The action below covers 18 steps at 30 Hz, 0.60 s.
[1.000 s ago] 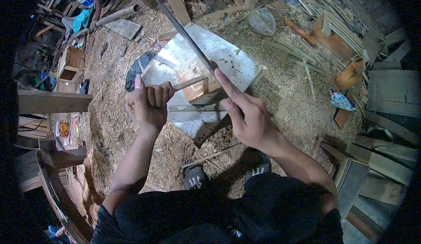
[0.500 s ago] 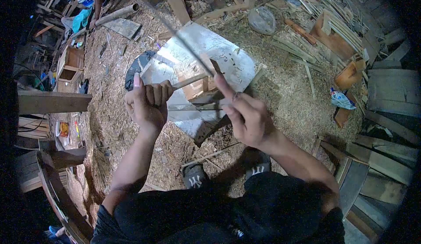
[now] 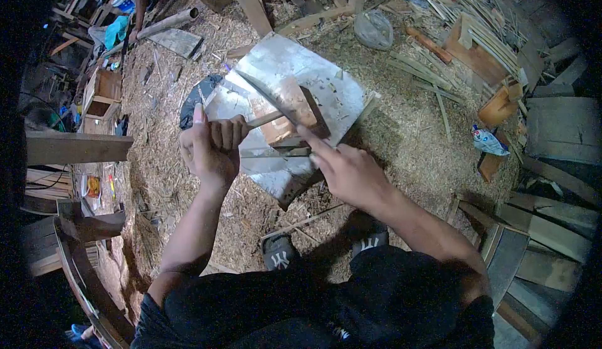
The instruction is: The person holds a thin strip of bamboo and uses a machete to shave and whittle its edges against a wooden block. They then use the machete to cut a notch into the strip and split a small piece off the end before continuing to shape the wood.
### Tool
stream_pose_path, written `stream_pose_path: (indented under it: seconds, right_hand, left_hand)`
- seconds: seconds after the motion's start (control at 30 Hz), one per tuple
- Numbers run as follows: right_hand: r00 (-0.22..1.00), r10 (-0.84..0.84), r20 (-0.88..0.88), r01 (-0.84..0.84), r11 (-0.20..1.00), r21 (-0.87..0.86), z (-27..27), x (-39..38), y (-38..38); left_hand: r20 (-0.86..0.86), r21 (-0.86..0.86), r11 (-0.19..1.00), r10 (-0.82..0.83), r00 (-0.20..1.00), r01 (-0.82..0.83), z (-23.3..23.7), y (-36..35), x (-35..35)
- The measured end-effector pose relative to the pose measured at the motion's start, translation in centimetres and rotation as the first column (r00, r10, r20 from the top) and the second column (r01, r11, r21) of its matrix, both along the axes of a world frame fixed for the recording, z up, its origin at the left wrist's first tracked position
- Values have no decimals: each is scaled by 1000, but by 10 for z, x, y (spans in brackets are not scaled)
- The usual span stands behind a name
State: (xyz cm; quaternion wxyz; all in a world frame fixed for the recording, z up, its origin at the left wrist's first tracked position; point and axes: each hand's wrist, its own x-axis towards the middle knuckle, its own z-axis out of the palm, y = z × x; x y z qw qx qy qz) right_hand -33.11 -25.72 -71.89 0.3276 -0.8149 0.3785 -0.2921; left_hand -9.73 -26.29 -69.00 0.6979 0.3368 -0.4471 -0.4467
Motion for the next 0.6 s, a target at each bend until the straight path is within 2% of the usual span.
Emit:
stream_pose_path:
  seconds: [0.03,0.07,0.1,0.17,0.2,0.23,0.27,0.3,0.37,0.4,0.43,0.5,0.53,0.57,0.6]
  right_hand:
    - [937,41,-348,21,985,174,-3,-3,0]
    - [983,-1,-182,42,974,222,-5,-3,-2]
    - [983,-1,-185,41,976,215,7,-4,-6]
    - [990,13,-138,53,885,462,33,-3,-7]
    - [991,14,-137,51,886,461,30,-1,-7]
    - [997,-28,66,15,982,187,23,2,-4]
    - [964,-8,267,36,994,-99,15,3,-2]
    - [964,-8,266,33,995,-91,5,4,-1]
    - [950,32,310,30,981,-192,-9,3,-4]
    - [988,23,-153,-3,992,128,-6,-4,-1]
    - [988,21,-154,-1,992,124,-2,-6,-3]
    - [986,-8,-169,59,952,301,11,-6,-5]
    - [996,-37,-77,57,960,273,7,-6,-5]
    - [996,-38,-76,58,959,276,8,-4,-3]
    - [999,-37,9,35,988,149,10,-3,-2]
  left_hand:
    - [0,-6,1000,-4,1000,4,1,-1,-1]
    - [4,-11,1000,-8,1000,8,3,0,-3]
    - [7,-17,1000,-7,1000,7,3,0,-4]
    - [27,-11,1000,5,1000,-5,3,2,-6]
    - [46,-13,1000,18,999,-17,3,0,-6]
    - [45,-10,1000,20,999,-20,4,-1,-7]
    - [47,-20,1000,13,999,-12,4,-1,-8]
    - [50,-31,1000,4,999,-2,4,1,-8]
    - [48,-13,1000,13,999,-13,5,2,-8]
    - [44,-1,1000,23,999,-23,6,1,-8]
    - [43,-6,1000,22,999,-21,6,0,-8]
    - [-2,-25,1000,-8,1000,8,2,-1,-6]
    - [-3,-24,1000,-8,1000,8,2,-1,-7]
    - [8,-12,1000,-3,1000,3,4,-2,-7]
    - [19,-4,1000,3,1000,-3,7,-4,-8]
